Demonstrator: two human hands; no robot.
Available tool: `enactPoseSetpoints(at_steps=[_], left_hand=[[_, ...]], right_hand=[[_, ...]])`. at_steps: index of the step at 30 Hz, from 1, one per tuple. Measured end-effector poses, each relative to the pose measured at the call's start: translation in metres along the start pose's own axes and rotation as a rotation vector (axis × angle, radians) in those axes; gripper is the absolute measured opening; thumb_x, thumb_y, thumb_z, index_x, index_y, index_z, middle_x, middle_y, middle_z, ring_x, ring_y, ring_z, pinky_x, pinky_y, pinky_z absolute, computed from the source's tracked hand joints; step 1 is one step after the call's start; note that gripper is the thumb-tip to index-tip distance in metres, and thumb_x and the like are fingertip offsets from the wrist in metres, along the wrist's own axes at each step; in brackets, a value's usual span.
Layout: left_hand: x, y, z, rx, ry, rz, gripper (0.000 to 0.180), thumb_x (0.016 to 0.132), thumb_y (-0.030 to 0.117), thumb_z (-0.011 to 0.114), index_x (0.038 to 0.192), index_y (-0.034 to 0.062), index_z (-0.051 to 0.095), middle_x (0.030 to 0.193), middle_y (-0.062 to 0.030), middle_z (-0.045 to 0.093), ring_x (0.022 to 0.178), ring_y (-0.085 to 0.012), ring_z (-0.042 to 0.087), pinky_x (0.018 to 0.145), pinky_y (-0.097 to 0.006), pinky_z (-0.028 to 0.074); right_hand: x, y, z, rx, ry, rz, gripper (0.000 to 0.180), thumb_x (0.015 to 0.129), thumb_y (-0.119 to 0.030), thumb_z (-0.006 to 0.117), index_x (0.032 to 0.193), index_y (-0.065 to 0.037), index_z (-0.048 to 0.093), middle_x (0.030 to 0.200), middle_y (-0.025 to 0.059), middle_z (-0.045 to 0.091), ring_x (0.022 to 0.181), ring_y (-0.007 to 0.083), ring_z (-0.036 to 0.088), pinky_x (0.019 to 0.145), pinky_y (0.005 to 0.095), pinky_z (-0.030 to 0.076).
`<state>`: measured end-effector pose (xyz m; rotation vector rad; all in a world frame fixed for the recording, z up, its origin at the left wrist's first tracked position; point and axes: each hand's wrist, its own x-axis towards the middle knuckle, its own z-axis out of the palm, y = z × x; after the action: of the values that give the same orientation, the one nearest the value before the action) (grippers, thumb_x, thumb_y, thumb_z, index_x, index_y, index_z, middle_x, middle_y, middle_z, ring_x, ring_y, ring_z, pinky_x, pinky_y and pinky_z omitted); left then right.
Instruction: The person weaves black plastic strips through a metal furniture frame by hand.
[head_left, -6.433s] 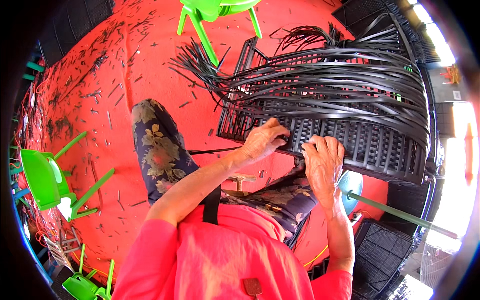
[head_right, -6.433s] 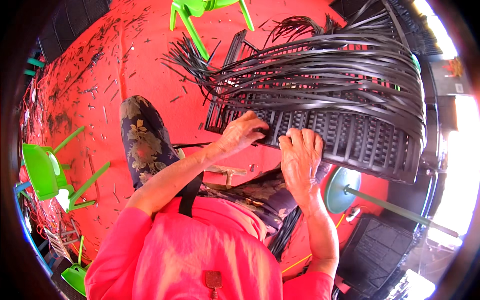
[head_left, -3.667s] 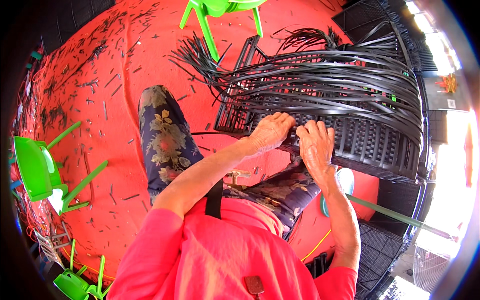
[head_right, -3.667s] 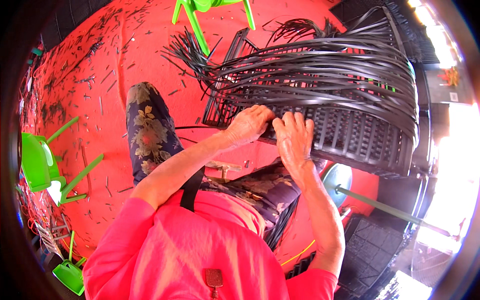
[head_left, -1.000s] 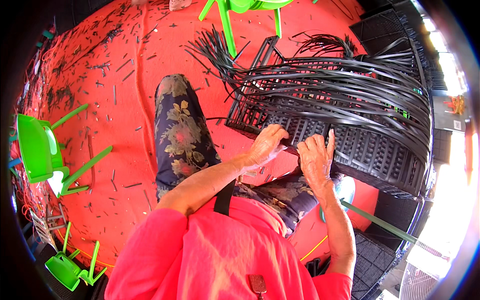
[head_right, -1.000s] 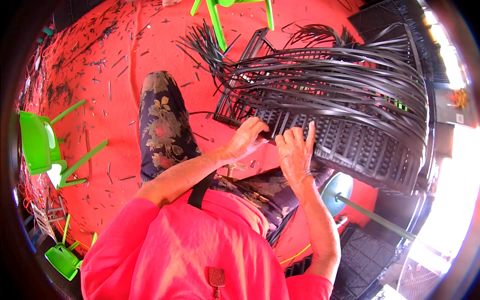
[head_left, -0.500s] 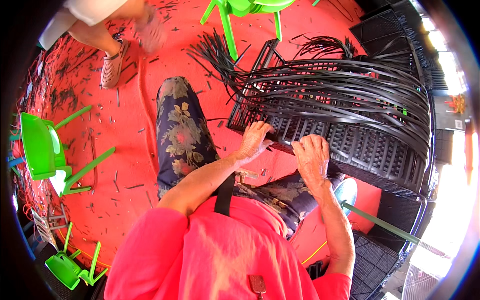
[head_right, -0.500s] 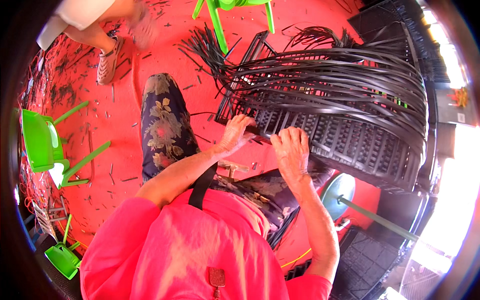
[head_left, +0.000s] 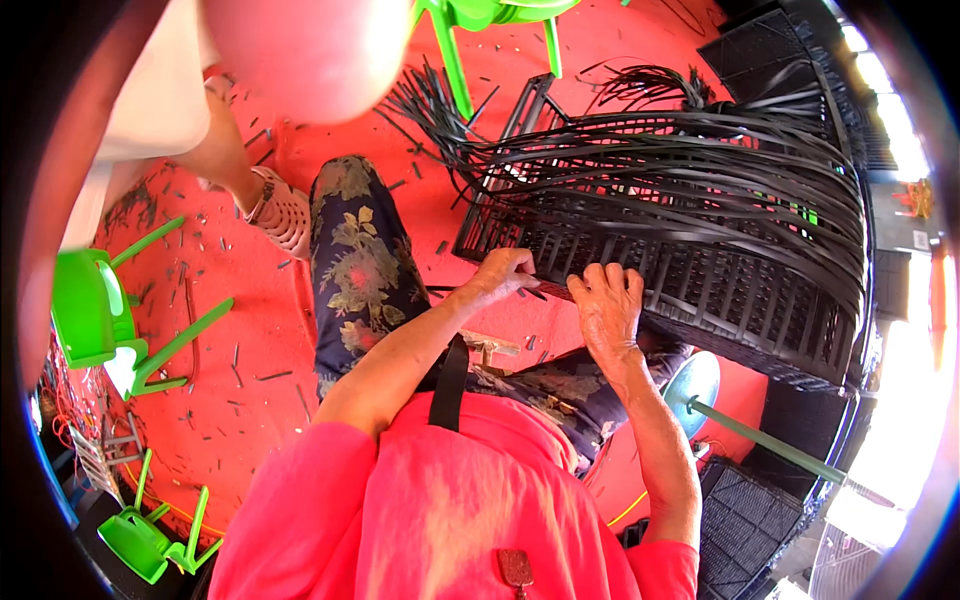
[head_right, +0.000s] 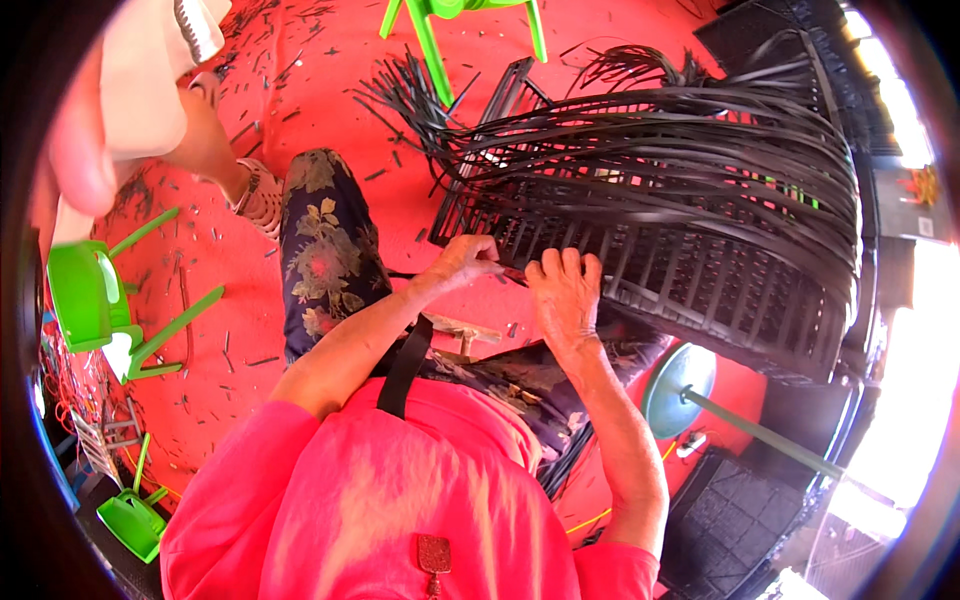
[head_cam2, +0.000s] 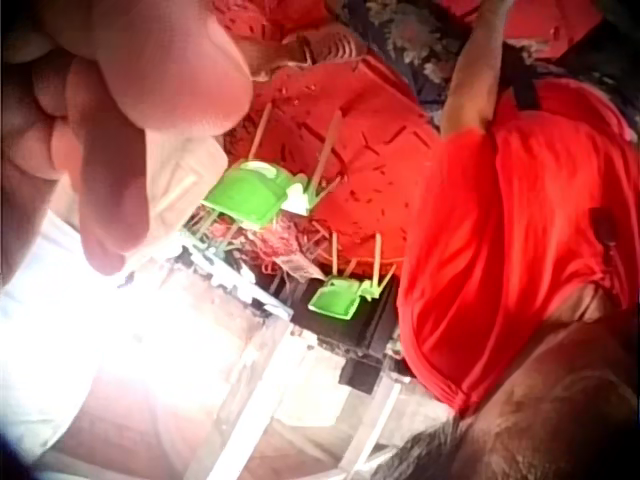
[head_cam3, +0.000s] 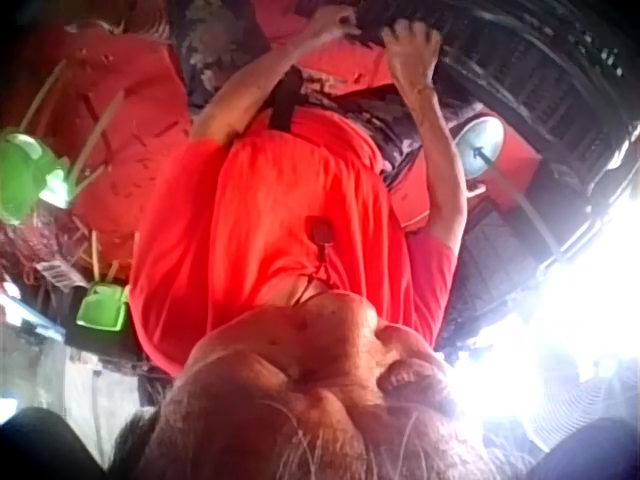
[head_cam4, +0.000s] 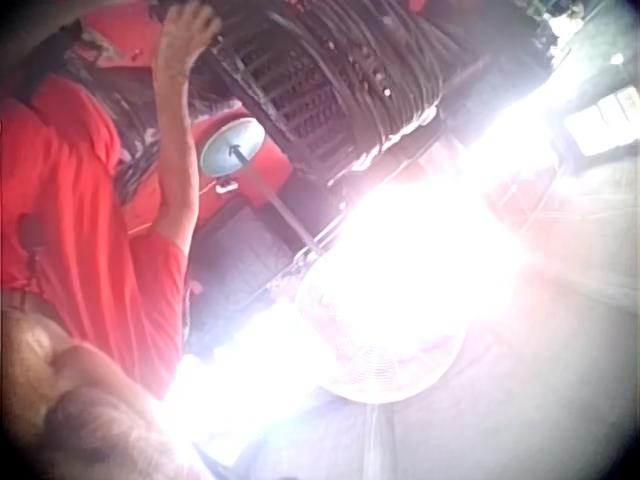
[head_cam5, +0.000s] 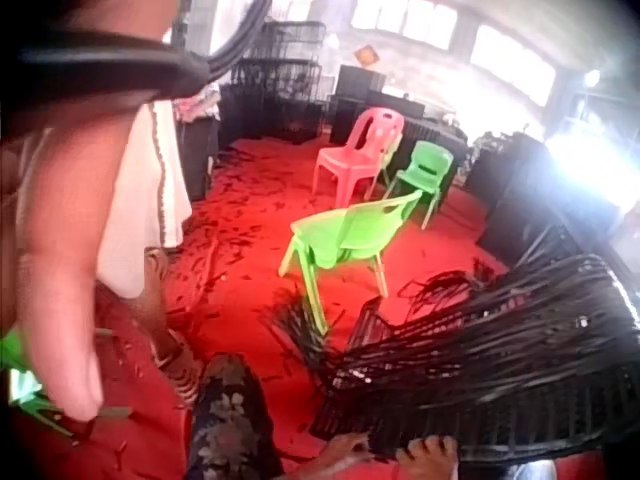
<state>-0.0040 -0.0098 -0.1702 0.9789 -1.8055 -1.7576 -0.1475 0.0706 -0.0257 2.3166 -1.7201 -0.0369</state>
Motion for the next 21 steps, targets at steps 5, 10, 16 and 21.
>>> enactPoseSetpoints(at_steps=[5, 10, 16, 21], left_hand=[[-0.009, -0.013, -0.006, 0.194, 0.029, 0.108, 0.026, 0.066, 0.011, 0.078, 0.082, 0.0042, 0.060, 0.077, -0.0113, 0.061, 0.071, -0.0283, 0.060, 0.063, -0.039, 0.046], [-0.009, 0.052, 0.010, 0.231, 0.419, 0.568, 0.034, 0.066, 0.009, 0.077, 0.094, 0.0032, 0.058, 0.084, -0.0087, 0.055, 0.078, -0.0256, 0.053, 0.072, -0.035, 0.044], [-0.006, 0.110, 0.038, -0.128, 0.082, 0.440, 0.027, 0.072, 0.009, 0.075, 0.096, 0.0034, 0.063, 0.084, -0.0047, 0.055, 0.075, -0.0158, 0.056, 0.068, -0.029, 0.047], [0.005, 0.113, 0.038, -0.180, -0.005, 0.294, 0.013, 0.081, 0.008, 0.069, 0.092, 0.0034, 0.064, 0.080, -0.0030, 0.056, 0.070, -0.0111, 0.055, 0.065, -0.026, 0.046]], right_hand=[[-0.007, 0.005, -0.033, 0.001, 0.004, -0.044, 0.016, 0.074, -0.015, 0.058, 0.087, -0.010, 0.063, 0.093, 0.0051, 0.055, 0.099, 0.0245, 0.051, 0.096, 0.0463, 0.035], [-0.029, 0.032, -0.107, -0.058, 0.019, 0.169, 0.040, 0.065, -0.015, 0.074, 0.102, -0.007, 0.063, 0.108, 0.0081, 0.054, 0.111, 0.0275, 0.047, 0.104, 0.0502, 0.031], [-0.012, 0.038, -0.121, -0.108, -0.048, 0.155, 0.034, 0.068, -0.018, 0.072, 0.098, -0.007, 0.064, 0.095, 0.0055, 0.054, 0.098, 0.0239, 0.048, 0.090, 0.0422, 0.034], [-0.004, 0.049, -0.121, -0.015, -0.101, 0.137, 0.018, 0.068, -0.019, 0.072, 0.082, -0.009, 0.066, 0.083, 0.0045, 0.051, 0.088, 0.0236, 0.046, 0.085, 0.0414, 0.035]])
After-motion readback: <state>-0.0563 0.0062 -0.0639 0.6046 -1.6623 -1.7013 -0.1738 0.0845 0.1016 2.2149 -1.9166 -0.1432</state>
